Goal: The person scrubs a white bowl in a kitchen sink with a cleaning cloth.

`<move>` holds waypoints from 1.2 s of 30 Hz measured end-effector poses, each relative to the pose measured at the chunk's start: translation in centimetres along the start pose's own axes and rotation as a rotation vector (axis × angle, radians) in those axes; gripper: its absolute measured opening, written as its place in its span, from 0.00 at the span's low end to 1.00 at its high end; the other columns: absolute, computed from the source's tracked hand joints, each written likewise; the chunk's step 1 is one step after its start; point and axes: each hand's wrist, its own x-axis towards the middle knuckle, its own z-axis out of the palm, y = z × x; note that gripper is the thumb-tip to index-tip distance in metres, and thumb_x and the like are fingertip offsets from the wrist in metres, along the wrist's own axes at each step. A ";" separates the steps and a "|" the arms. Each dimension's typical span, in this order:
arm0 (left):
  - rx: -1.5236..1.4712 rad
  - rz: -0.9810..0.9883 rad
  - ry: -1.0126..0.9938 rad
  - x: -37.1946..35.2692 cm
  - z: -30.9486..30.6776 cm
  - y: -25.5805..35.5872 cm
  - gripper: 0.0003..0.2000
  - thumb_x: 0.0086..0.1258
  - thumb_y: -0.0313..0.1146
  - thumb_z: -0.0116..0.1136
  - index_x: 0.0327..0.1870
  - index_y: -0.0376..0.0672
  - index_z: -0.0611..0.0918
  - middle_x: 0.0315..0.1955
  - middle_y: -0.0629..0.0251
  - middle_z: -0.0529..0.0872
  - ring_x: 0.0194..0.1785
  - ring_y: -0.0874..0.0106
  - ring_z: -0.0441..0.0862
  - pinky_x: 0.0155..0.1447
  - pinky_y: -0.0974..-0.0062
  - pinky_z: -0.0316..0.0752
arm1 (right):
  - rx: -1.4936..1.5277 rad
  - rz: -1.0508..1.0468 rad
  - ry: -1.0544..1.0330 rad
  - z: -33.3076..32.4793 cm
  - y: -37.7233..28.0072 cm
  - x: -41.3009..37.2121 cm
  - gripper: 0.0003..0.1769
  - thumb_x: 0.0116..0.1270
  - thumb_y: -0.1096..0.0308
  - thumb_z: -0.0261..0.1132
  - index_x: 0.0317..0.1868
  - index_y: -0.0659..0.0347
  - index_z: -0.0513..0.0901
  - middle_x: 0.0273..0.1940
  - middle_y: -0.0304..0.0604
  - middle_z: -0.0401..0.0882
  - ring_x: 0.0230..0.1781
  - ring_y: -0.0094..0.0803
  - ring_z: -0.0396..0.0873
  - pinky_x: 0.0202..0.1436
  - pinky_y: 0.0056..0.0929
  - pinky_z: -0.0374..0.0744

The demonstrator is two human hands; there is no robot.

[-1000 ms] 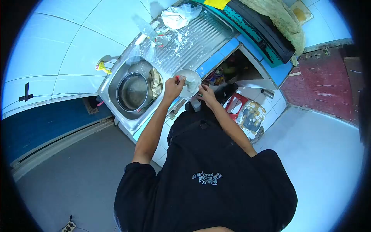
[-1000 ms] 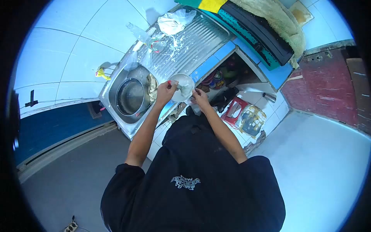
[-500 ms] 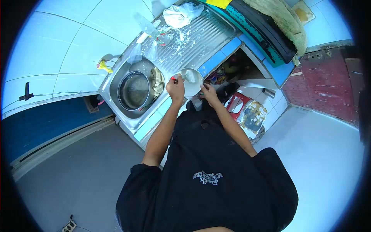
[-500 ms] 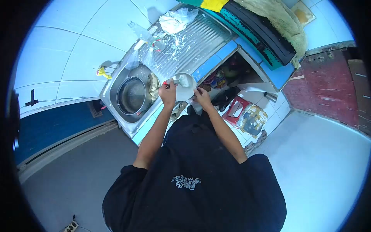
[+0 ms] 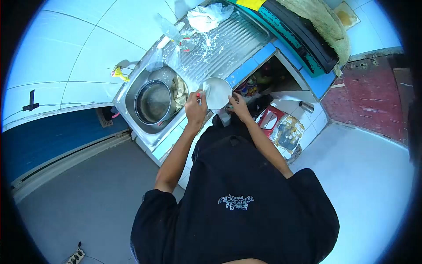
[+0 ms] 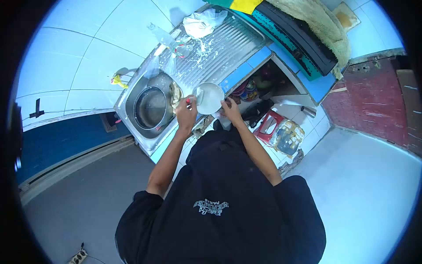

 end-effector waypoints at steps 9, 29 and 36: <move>0.007 0.436 -0.443 0.5 0.2 1.4 0.12 0.62 0.27 0.57 0.47 0.45 0.80 0.42 0.63 0.83 0.43 0.59 0.82 0.40 0.65 0.78 | 0.021 0.069 -0.057 -0.3 0.5 0.4 0.32 0.66 0.58 0.65 0.64 0.67 0.65 0.53 0.47 0.72 0.51 0.34 0.75 0.48 0.35 0.81; 0.193 0.344 -0.305 0.6 -1.6 -0.3 0.10 0.61 0.25 0.57 0.44 0.42 0.81 0.39 0.60 0.84 0.39 0.59 0.83 0.39 0.65 0.78 | 0.254 0.165 -0.086 -0.6 1.2 0.9 0.40 0.61 0.58 0.71 0.65 0.73 0.63 0.55 0.51 0.74 0.49 0.35 0.79 0.47 0.31 0.81; 0.100 0.235 -0.270 -1.3 -1.2 0.8 0.08 0.64 0.28 0.58 0.43 0.44 0.82 0.35 0.60 0.83 0.35 0.57 0.83 0.37 0.64 0.76 | 0.244 0.191 -0.054 -0.4 0.7 0.7 0.41 0.60 0.58 0.71 0.65 0.72 0.63 0.53 0.49 0.75 0.46 0.33 0.79 0.45 0.28 0.80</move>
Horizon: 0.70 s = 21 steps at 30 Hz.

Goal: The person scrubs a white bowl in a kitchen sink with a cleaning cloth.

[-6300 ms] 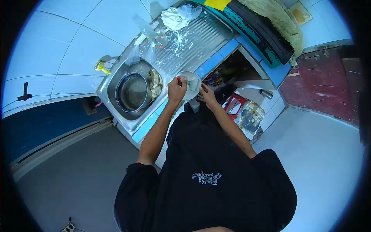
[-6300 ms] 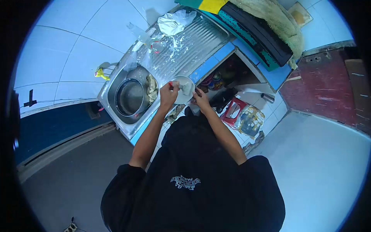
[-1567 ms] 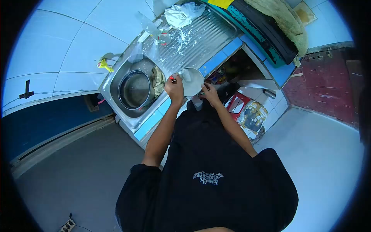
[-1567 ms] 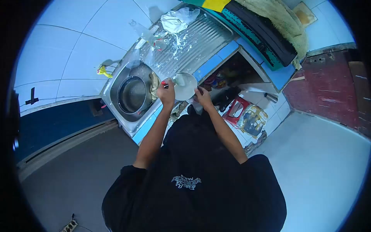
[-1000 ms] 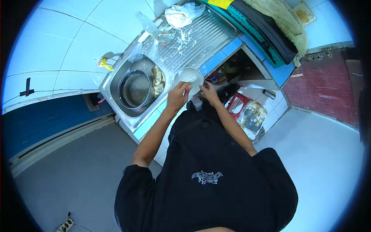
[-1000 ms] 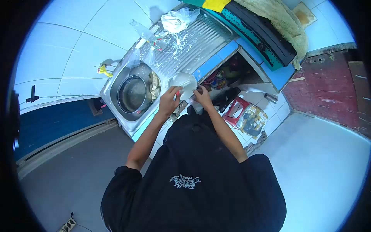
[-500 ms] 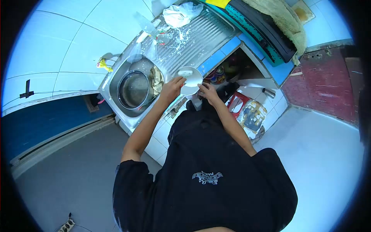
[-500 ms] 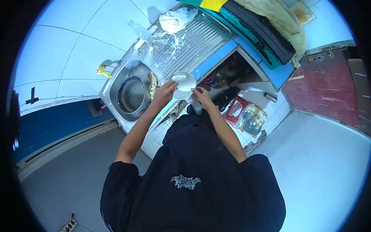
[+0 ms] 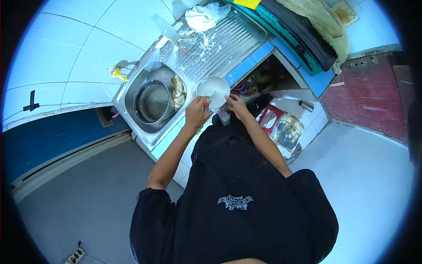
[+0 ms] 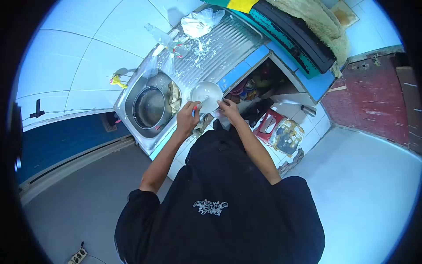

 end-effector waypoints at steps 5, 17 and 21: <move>-0.068 -0.083 -0.011 0.0 0.3 1.1 0.06 0.63 0.27 0.58 0.40 0.42 0.82 0.34 0.58 0.84 0.36 0.57 0.83 0.38 0.65 0.76 | 0.024 0.003 -0.023 -0.4 0.3 0.1 0.41 0.60 0.57 0.71 0.65 0.71 0.63 0.52 0.47 0.74 0.45 0.30 0.78 0.45 0.30 0.81; -0.003 0.243 -0.218 6.7 -2.0 -1.8 0.09 0.63 0.29 0.57 0.44 0.44 0.82 0.39 0.60 0.84 0.38 0.56 0.83 0.40 0.64 0.78 | -0.018 0.017 -0.053 -0.7 0.5 0.6 0.35 0.64 0.57 0.68 0.63 0.68 0.64 0.41 0.37 0.70 0.41 0.24 0.72 0.48 0.36 0.80; 0.055 0.184 -0.249 5.5 -2.5 -2.0 0.09 0.63 0.31 0.57 0.43 0.43 0.82 0.36 0.60 0.83 0.38 0.57 0.82 0.39 0.62 0.77 | -0.023 0.022 -0.005 0.2 0.2 0.1 0.37 0.63 0.57 0.68 0.64 0.69 0.63 0.43 0.40 0.70 0.44 0.29 0.73 0.50 0.38 0.80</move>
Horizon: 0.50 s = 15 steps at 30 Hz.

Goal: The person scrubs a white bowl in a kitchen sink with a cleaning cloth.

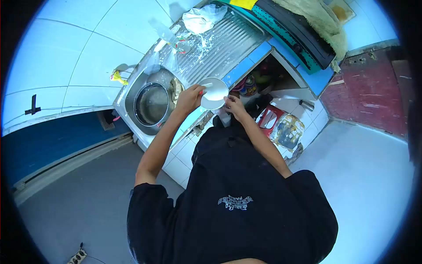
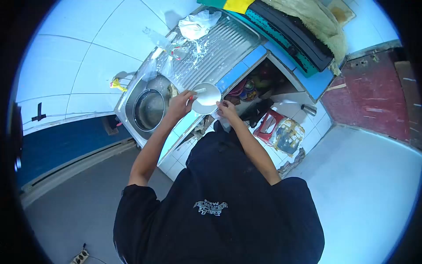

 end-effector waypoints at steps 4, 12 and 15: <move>-0.040 -0.056 0.089 -2.0 1.0 -0.1 0.08 0.64 0.32 0.58 0.42 0.43 0.82 0.34 0.59 0.83 0.34 0.56 0.83 0.36 0.63 0.77 | -0.031 -0.018 0.029 0.3 -0.6 -1.0 0.38 0.63 0.53 0.68 0.64 0.68 0.64 0.49 0.44 0.71 0.48 0.33 0.73 0.53 0.42 0.77; 0.058 -0.074 0.286 -1.9 2.6 1.7 0.08 0.63 0.31 0.59 0.41 0.42 0.81 0.32 0.59 0.82 0.32 0.56 0.82 0.33 0.63 0.76 | -0.090 0.008 0.023 0.5 -0.8 -1.4 0.35 0.64 0.50 0.65 0.64 0.62 0.67 0.52 0.42 0.72 0.52 0.33 0.71 0.54 0.39 0.75; 0.091 -0.097 0.318 -0.9 3.6 1.7 0.08 0.62 0.29 0.60 0.42 0.43 0.82 0.33 0.58 0.82 0.32 0.56 0.82 0.34 0.63 0.77 | -0.082 -0.028 0.033 0.4 -0.2 -0.8 0.34 0.64 0.52 0.66 0.64 0.63 0.67 0.52 0.42 0.73 0.51 0.32 0.74 0.48 0.34 0.78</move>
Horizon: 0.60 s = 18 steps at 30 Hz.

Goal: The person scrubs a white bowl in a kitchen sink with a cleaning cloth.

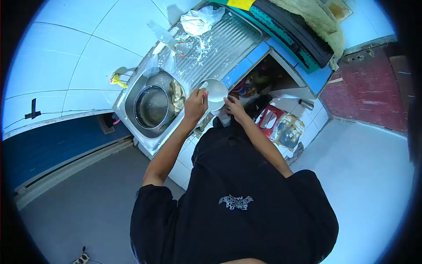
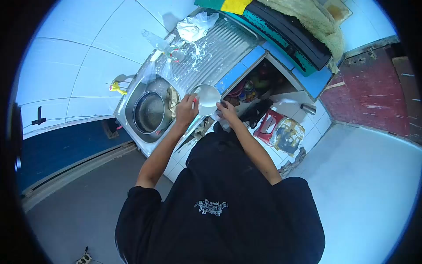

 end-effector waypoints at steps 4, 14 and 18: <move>-0.040 0.027 -0.036 0.4 1.6 0.1 0.10 0.62 0.29 0.59 0.44 0.41 0.80 0.34 0.57 0.82 0.36 0.56 0.82 0.36 0.61 0.77 | -0.007 -0.004 0.000 -0.2 0.2 0.4 0.33 0.65 0.55 0.66 0.65 0.64 0.68 0.53 0.41 0.74 0.50 0.29 0.75 0.45 0.30 0.79; -0.328 0.036 -0.251 0.6 0.2 0.5 0.08 0.63 0.29 0.58 0.42 0.42 0.83 0.37 0.57 0.84 0.38 0.54 0.82 0.41 0.63 0.76 | -0.001 -0.032 -0.022 -0.5 0.6 0.7 0.32 0.65 0.54 0.66 0.64 0.62 0.69 0.50 0.39 0.76 0.48 0.27 0.75 0.42 0.29 0.77; -0.355 0.017 -0.308 0.7 -0.9 -0.1 0.08 0.62 0.29 0.59 0.41 0.41 0.83 0.37 0.56 0.84 0.38 0.54 0.82 0.41 0.64 0.76 | 0.081 -0.021 -0.039 -0.5 0.5 0.3 0.32 0.65 0.55 0.67 0.64 0.62 0.69 0.49 0.38 0.77 0.45 0.26 0.76 0.38 0.26 0.78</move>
